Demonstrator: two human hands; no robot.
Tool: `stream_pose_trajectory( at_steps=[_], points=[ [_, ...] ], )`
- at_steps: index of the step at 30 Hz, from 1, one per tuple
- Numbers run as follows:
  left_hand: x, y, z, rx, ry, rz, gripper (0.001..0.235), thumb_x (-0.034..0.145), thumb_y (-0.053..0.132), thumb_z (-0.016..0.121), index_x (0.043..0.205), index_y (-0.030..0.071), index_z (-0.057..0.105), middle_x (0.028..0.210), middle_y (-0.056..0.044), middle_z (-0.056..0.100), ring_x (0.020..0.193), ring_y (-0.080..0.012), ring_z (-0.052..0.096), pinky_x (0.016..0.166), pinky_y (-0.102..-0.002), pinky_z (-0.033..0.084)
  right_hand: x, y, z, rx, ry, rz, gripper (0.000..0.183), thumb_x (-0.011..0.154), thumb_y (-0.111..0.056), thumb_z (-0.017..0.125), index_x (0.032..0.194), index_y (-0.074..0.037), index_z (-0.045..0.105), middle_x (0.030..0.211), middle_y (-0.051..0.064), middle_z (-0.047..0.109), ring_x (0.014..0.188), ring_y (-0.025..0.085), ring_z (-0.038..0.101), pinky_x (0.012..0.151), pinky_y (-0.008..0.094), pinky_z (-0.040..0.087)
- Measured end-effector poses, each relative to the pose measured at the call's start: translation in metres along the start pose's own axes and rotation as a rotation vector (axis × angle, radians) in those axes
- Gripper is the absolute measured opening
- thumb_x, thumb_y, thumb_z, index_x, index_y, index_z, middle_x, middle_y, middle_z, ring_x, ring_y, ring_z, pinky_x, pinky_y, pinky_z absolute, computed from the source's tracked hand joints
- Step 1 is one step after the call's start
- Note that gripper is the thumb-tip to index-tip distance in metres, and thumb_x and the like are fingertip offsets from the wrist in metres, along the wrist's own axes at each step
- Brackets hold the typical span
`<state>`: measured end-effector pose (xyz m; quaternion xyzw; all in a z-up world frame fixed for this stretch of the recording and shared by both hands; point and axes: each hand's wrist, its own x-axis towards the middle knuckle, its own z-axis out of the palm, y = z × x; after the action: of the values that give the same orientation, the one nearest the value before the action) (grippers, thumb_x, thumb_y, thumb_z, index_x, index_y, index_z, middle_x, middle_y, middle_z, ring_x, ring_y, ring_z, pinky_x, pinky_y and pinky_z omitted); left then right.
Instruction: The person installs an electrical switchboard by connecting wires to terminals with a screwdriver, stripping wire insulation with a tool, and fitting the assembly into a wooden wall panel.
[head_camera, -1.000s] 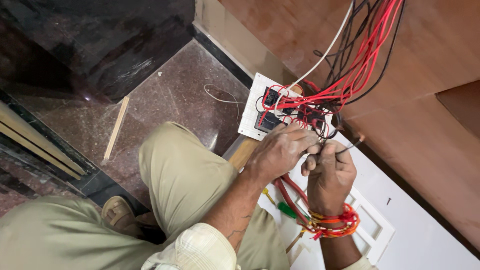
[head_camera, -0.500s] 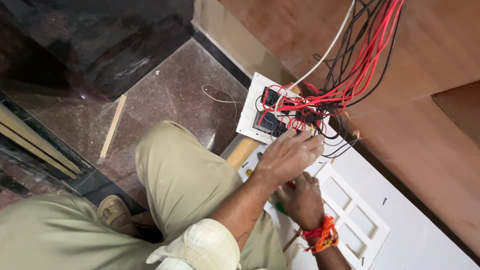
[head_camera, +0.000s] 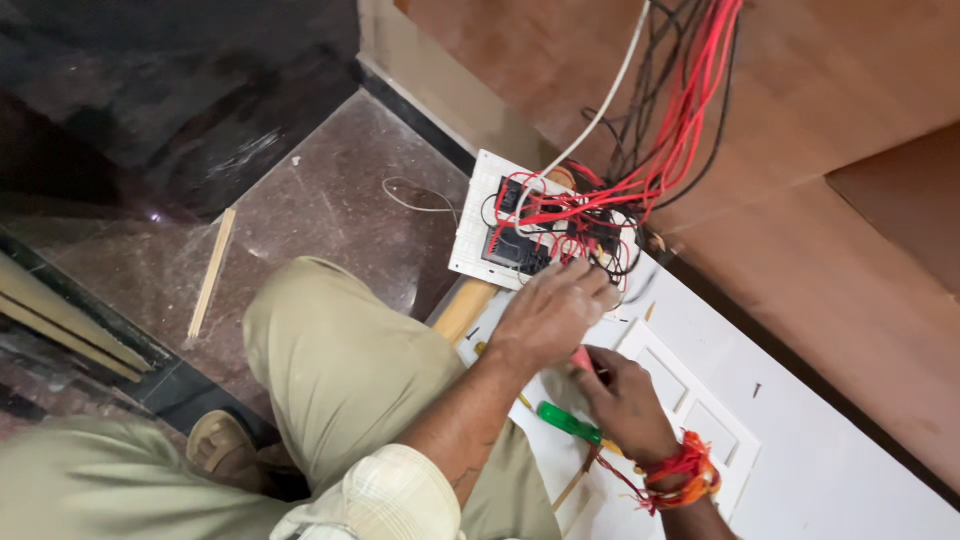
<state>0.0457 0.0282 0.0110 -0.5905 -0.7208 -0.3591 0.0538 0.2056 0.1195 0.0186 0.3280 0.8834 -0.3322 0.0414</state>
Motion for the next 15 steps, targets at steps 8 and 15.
stream_pose_trajectory(
  at_steps=[8,15],
  points=[
    [0.002,-0.004,0.006,-0.158,0.046,-0.053,0.011,0.086,0.008,0.062,0.094,0.005,0.069,0.102,-0.007,0.064,0.105,-0.0281,0.062,0.085,-0.042,0.054,-0.012,0.02,-0.004,1.641,-0.314,0.355,0.043,0.088,0.0,0.053,0.13,0.007,0.054,0.104,0.012,0.066,0.083,0.019,0.063,0.072,0.035,0.053],
    [0.003,-0.007,0.002,-0.102,0.041,-0.062,0.015,0.082,0.006,0.064,0.095,0.007,0.071,0.101,-0.007,0.063,0.105,-0.0268,0.062,0.09,-0.04,0.054,-0.01,-0.009,-0.009,1.74,-0.227,0.244,0.04,0.091,0.0,0.058,0.13,0.006,0.054,0.108,0.014,0.064,0.09,0.022,0.063,0.074,0.035,0.054]
  ],
)
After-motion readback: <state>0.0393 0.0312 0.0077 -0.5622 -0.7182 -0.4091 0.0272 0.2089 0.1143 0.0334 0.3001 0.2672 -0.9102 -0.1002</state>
